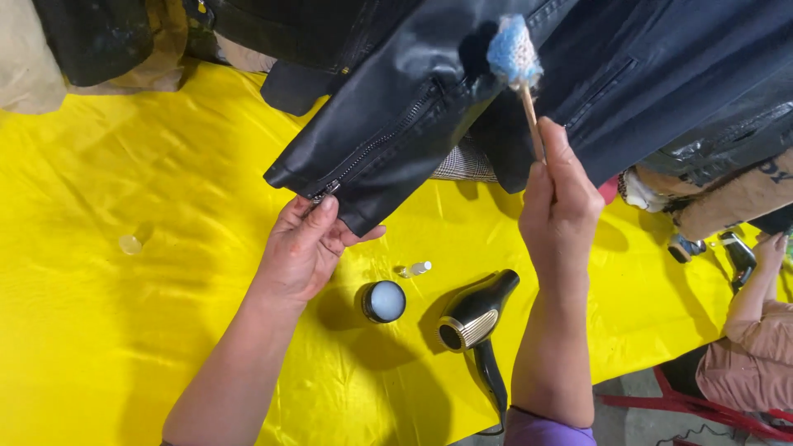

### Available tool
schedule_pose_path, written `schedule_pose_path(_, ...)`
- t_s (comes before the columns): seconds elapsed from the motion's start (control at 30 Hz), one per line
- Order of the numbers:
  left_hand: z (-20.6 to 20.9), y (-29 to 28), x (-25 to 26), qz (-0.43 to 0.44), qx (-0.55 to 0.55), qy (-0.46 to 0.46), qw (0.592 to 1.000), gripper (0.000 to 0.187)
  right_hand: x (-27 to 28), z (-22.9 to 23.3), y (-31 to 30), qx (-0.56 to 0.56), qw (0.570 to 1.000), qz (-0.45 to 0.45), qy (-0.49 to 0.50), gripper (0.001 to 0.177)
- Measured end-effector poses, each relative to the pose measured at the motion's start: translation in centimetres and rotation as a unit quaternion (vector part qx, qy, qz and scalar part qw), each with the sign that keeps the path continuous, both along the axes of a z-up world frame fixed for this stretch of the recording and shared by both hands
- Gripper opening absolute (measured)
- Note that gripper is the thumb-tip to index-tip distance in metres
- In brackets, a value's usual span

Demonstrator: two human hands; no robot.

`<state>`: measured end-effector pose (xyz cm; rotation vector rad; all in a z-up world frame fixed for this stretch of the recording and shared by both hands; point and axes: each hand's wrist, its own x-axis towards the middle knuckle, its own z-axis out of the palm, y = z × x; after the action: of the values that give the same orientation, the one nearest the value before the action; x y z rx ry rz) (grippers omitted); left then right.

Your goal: The person cleans the sleeve of a black leather jacket using a brush and a spray bottle. They repeatedly apply liquid from the bottle and scrub the sleeve surface with the brush, focusing on the cuff and zipper areas.

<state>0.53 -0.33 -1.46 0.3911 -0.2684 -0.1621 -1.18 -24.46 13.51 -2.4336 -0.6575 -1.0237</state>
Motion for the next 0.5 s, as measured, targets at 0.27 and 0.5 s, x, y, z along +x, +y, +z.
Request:
schedule_pose_path(0.27, -6.2, -1.0, 2.0, -0.021, -0.019, 0.058, 0.998, 0.035, -3.0, -2.2, 5.8, -0.114, 0.987, 0.028, 0.112, 0.043)
schedule_pose_path(0.5, 1.6, 1.2, 0.1, -0.036, 0.005, 0.052, 0.998, 0.028, 2.7, 3.1, 1.8, -0.106, 0.993, 0.021, -0.048, 0.032)
